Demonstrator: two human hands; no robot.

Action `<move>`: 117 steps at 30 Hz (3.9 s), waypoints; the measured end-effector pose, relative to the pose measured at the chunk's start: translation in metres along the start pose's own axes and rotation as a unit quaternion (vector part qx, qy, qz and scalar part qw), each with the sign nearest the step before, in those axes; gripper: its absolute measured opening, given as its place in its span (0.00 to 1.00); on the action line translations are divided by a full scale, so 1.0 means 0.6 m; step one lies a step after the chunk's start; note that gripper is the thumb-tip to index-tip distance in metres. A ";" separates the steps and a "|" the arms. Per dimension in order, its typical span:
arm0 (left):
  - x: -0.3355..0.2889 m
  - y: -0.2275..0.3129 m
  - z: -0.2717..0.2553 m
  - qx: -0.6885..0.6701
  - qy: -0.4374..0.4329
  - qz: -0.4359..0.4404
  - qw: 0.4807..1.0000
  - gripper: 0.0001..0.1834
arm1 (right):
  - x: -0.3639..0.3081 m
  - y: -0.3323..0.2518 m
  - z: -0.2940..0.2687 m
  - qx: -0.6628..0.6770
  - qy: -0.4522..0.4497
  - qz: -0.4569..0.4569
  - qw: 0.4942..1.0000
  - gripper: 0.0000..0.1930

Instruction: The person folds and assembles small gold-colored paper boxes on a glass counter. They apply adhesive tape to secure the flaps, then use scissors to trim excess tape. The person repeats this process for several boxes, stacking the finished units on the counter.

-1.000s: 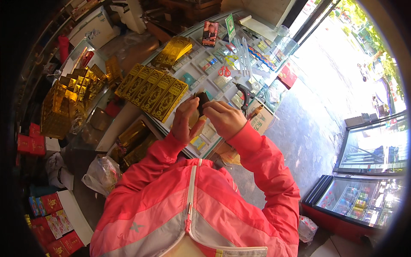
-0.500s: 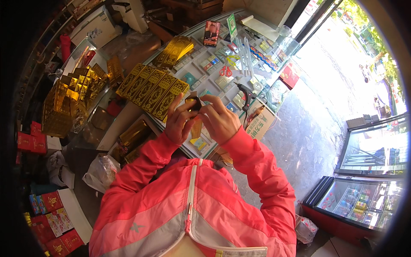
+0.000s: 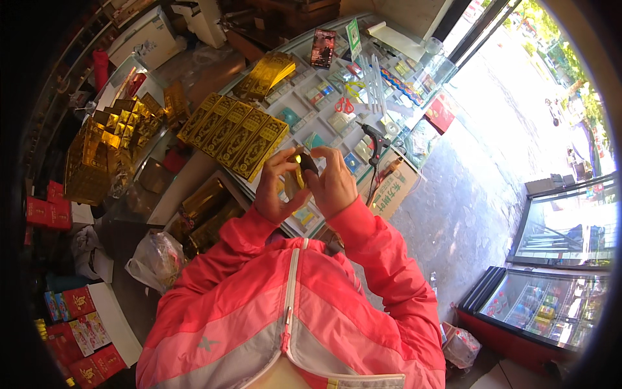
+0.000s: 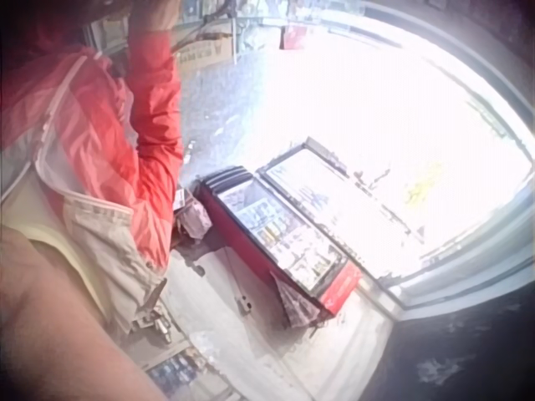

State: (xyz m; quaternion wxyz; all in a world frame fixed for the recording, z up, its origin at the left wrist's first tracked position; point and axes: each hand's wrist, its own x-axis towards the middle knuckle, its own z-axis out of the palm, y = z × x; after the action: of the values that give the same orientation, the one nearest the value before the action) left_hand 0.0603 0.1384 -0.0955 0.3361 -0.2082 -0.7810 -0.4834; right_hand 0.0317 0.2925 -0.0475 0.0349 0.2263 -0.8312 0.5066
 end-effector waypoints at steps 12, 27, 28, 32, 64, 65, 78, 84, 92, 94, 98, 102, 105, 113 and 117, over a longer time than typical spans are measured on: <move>0.007 0.016 -0.016 0.088 -0.050 0.069 0.992 0.14 | -0.005 0.010 -0.009 0.151 -0.047 0.078 0.984 0.13; -0.015 0.010 -0.001 0.020 0.027 0.029 0.999 0.32 | 0.011 0.036 -0.004 0.117 -0.142 0.116 0.976 0.15; -0.017 0.009 0.000 0.021 0.027 0.027 0.999 0.32 | 0.011 0.034 -0.003 0.078 -0.132 0.101 0.983 0.15; -0.021 0.007 0.000 0.027 0.016 0.019 0.999 0.31 | 0.013 0.018 0.005 -0.035 -0.069 0.016 0.997 0.16; -0.030 0.048 0.047 -0.214 0.057 -0.212 0.952 0.31 | -0.008 0.189 -0.098 0.386 0.029 0.293 0.874 0.23; -0.021 0.043 0.045 -0.233 0.055 -0.218 0.946 0.32 | -0.017 0.208 -0.078 0.475 0.015 0.294 0.829 0.24; -0.046 -0.069 0.076 -0.015 -0.104 -0.175 0.979 0.49 | -0.015 0.033 -0.069 -0.135 -0.028 -0.167 0.976 0.17; -0.044 -0.058 0.074 -0.011 -0.055 -0.129 0.990 0.50 | 0.011 0.006 -0.078 -0.254 -0.139 -0.210 0.934 0.12; -0.016 -0.018 0.032 0.140 -0.009 0.073 0.987 0.32 | 0.017 0.028 -0.071 -0.201 -0.146 -0.234 0.940 0.07; -0.011 -0.018 0.025 0.151 -0.033 0.099 0.983 0.27 | 0.016 0.027 -0.068 -0.192 -0.143 -0.233 0.942 0.07; 0.000 -0.022 0.020 0.149 -0.055 0.104 0.982 0.21 | 0.014 0.025 -0.068 -0.152 -0.136 -0.212 0.956 0.07; 0.003 -0.021 0.015 0.147 -0.066 0.097 0.982 0.17 | 0.008 0.022 -0.070 -0.121 -0.125 -0.206 0.963 0.06; 0.003 -0.021 0.012 0.132 -0.078 0.095 0.984 0.15 | 0.006 0.020 -0.066 -0.108 -0.090 -0.182 0.973 0.06; 0.007 -0.023 0.021 0.047 -0.059 0.056 0.996 0.12 | 0.006 0.022 -0.045 -0.114 -0.026 -0.092 0.989 0.13; 0.012 -0.020 0.031 -0.020 -0.024 0.005 0.999 0.16 | 0.004 0.027 -0.031 -0.101 0.008 -0.007 0.995 0.18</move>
State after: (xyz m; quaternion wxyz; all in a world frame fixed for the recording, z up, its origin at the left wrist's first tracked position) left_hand 0.0414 0.1498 -0.1032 0.3152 -0.2302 -0.7780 -0.4923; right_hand 0.0195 0.3137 -0.0514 0.0680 0.2233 -0.8762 0.4217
